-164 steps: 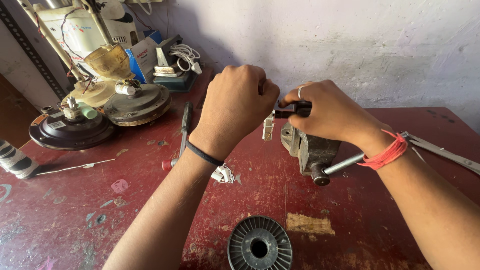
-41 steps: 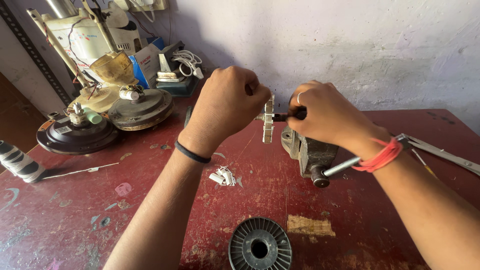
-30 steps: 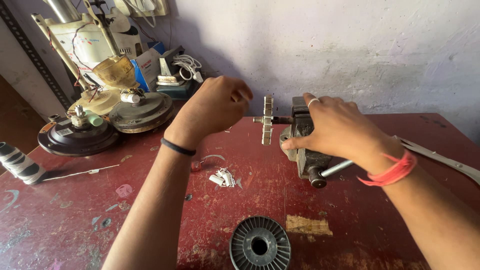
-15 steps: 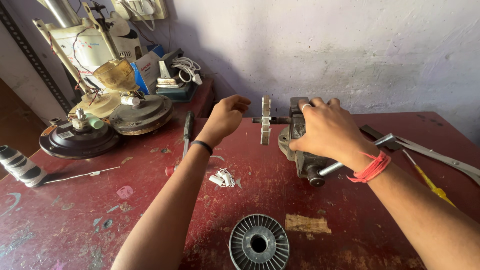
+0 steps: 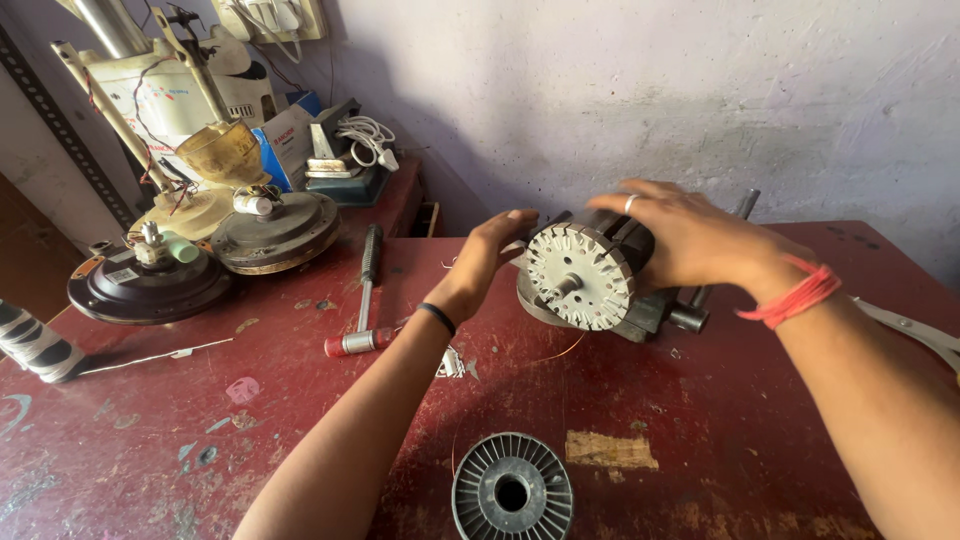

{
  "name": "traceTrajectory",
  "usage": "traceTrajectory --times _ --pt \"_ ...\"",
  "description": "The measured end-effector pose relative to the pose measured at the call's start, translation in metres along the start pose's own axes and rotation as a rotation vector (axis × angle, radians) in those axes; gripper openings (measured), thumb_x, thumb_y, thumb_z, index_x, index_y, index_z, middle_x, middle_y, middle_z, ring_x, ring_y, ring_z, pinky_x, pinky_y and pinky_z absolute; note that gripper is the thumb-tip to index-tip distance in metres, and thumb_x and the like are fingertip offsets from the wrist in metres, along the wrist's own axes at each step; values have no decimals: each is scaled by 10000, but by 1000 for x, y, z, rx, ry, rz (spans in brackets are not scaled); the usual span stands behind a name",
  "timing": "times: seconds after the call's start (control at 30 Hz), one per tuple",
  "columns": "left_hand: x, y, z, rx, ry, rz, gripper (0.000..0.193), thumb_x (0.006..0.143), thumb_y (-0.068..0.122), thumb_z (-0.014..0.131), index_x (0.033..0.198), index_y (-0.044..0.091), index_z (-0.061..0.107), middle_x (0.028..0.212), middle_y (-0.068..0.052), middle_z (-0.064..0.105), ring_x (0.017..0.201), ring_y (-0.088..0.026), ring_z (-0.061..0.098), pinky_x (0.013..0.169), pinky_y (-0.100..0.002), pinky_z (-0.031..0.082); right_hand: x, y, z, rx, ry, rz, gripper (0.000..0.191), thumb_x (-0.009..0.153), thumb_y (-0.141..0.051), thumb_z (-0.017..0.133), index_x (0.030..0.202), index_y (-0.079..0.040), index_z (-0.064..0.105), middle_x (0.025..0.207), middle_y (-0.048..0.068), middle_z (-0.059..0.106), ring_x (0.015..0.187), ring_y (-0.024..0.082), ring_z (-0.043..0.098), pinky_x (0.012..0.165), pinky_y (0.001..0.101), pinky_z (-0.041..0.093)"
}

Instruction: The person winds copper wire around a motor armature held in a bench vise. They rotate the armature and guide the wire into the slots, continuing the winding process throughout the clip.

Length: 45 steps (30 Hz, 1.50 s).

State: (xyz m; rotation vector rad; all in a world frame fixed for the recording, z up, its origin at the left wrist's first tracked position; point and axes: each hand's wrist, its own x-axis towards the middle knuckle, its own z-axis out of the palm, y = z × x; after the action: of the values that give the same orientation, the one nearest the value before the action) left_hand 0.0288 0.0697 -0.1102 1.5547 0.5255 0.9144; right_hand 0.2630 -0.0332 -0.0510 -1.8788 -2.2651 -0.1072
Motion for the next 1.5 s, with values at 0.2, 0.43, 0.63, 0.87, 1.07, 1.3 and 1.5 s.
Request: traceTrajectory --times 0.2,0.43,0.63,0.87,1.07,1.3,1.5 --pt "0 -13 11 312 0 -12 519 1014 297 397 1461 70 533 1473 -140 581 1398 -253 504 1175 -375 354 -8 -3 -1 33 -136 227 1181 656 -214 906 1631 -137 245 1450 166 538 1338 303 576 1139 390 500" --pt "-11 0 14 816 62 186 524 916 239 531 1410 75 590 1290 -223 680 1244 -351 640 1081 -421 472 -2 10 1 152 -11 -32 1222 545 -149 970 1596 -234 352 1592 96 341 1480 282 341 1207 445 310" --pt "-13 1 4 1020 115 258 643 750 269 633 1361 67 628 1266 -207 711 1290 -348 607 1167 -438 415 0 11 11 238 96 -40 854 802 -322 827 1546 -194 428 1656 155 269 1538 322 244 1213 485 240" --pt "-9 -11 2 1420 88 479 797 627 331 733 1332 -12 587 1262 -249 615 1284 -404 491 1091 -537 347 3 13 13 311 173 -57 841 860 -304 732 1514 63 351 1572 245 380 1481 338 362 1216 415 295" --pt "-14 -6 10 1608 85 234 556 738 371 706 1208 78 660 1093 -155 653 1106 -331 587 962 -470 437 7 18 10 433 314 -272 703 912 -235 697 1542 -44 448 1633 219 383 1544 335 330 1246 424 277" --pt "-19 5 -3 1428 -54 206 673 701 306 725 1333 96 626 1140 -176 652 1169 -353 580 994 -475 433 -22 47 -29 287 103 282 872 782 2 652 1609 -174 439 1560 184 480 1329 323 577 1127 403 461" --pt "-16 45 21 999 -43 383 484 825 147 705 1290 24 646 1216 -189 650 1121 -313 654 1004 -413 535 -79 41 -91 481 313 373 305 949 -224 681 963 73 747 794 220 774 636 283 750 593 386 626"
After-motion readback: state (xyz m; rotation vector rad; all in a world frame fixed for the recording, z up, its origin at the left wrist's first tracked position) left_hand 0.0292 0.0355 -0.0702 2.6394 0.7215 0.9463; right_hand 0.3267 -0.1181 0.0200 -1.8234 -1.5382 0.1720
